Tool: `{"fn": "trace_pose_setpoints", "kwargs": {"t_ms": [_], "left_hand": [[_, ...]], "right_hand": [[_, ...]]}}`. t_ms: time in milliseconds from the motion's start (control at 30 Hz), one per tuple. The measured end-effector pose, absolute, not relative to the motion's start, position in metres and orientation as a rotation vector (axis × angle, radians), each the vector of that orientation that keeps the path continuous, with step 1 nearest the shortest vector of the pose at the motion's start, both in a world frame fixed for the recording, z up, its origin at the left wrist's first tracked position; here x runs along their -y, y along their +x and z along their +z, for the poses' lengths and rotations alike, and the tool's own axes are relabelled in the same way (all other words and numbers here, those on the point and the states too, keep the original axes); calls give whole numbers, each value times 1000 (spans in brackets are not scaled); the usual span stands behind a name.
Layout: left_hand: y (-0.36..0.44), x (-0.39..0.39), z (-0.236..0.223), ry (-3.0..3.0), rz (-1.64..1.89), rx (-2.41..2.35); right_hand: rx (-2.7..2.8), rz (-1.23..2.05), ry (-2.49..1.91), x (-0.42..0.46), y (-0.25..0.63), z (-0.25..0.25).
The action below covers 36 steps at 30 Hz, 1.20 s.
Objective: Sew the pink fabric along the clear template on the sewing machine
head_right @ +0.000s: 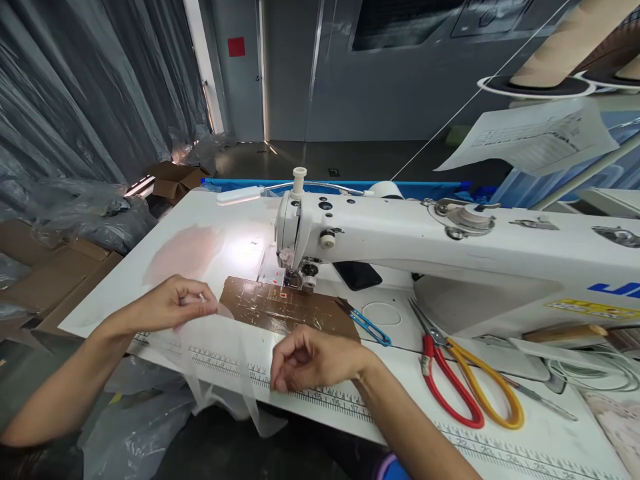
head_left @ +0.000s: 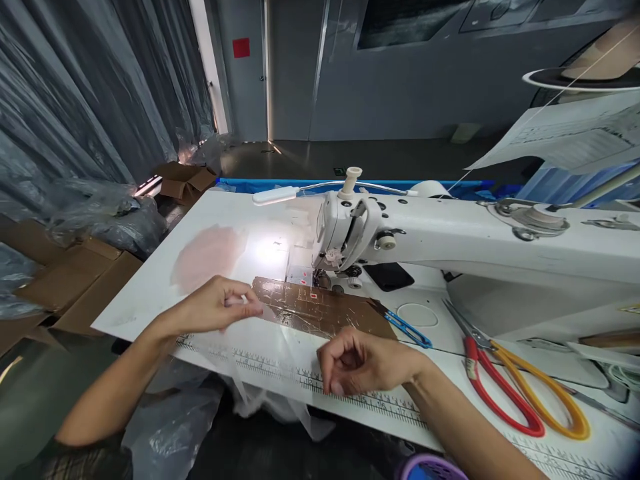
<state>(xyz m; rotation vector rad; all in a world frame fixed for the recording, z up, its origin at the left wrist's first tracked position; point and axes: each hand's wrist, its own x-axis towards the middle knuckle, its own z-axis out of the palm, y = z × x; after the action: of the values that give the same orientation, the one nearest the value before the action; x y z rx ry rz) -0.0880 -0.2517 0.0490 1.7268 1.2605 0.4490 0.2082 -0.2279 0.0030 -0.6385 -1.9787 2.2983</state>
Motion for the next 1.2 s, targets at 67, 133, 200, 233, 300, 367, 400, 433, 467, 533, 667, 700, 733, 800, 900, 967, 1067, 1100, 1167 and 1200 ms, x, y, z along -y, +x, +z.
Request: {"fn": "trace_pose_setpoints", "kwargs": {"t_ms": [67, 133, 200, 233, 300, 367, 400, 433, 467, 533, 667, 700, 733, 800, 900, 967, 1067, 1100, 1167, 1200], "left_hand": [[-90, 236, 42, 1846, 506, -1301], [-86, 222, 35, 1948, 567, -1289], [-76, 214, 32, 1935, 537, -1206], [-70, 212, 32, 1889, 497, -1149], [-59, 213, 37, 1785, 433, -1053], [-54, 218, 45, 1759, 437, -1029], [-54, 221, 49, 1781, 465, -1051], [-57, 223, 53, 1817, 499, -1093], [-61, 225, 56, 1853, 532, -1145], [-71, 229, 61, 1901, 575, -1241], [-78, 236, 65, 1917, 543, -1269], [-74, 238, 66, 1915, 528, -1246], [-68, 240, 67, 1911, 515, -1212], [-54, 243, 69, 1905, 488, -1127], [-33, 251, 71, 1943, 444, -992], [-27, 259, 72, 1957, 426, -955], [-34, 271, 73, 1872, 467, -1048], [-40, 275, 73, 1823, 489, -1100], [-52, 281, 71, 1735, 523, -1198], [-58, 282, 69, 1702, 526, -1235]], "right_hand": [[1977, 2094, -642, 218, 204, 0], [1903, 1905, -754, 210, 194, -2], [1795, 1782, -856, 203, 181, -1], [1761, 1741, -872, 200, 174, 0], [1769, 1654, -845, 195, 162, 3], [1849, 1510, -847, 195, 156, 3], [1915, 1412, -872, 198, 156, 2], [1987, 1299, -907, 204, 158, 0], [2059, 1191, -938, 213, 162, -1], [2181, 1091, -950, 238, 176, -3], [2281, 1845, -701, 281, 210, 9], [2247, 1881, -752, 284, 215, 13], [2203, 1697, -917, 283, 218, 17], [2088, 1371, -1021, 275, 213, 22], [1843, 1463, -730, 257, 188, 22], [1657, 1650, -577, 250, 171, 21], [1614, 2016, -512, 249, 163, 20], [1658, 2153, -493, 251, 166, 19], [1769, 2382, -459, 256, 178, 17], [1810, 2449, -462, 258, 184, 15]]}}
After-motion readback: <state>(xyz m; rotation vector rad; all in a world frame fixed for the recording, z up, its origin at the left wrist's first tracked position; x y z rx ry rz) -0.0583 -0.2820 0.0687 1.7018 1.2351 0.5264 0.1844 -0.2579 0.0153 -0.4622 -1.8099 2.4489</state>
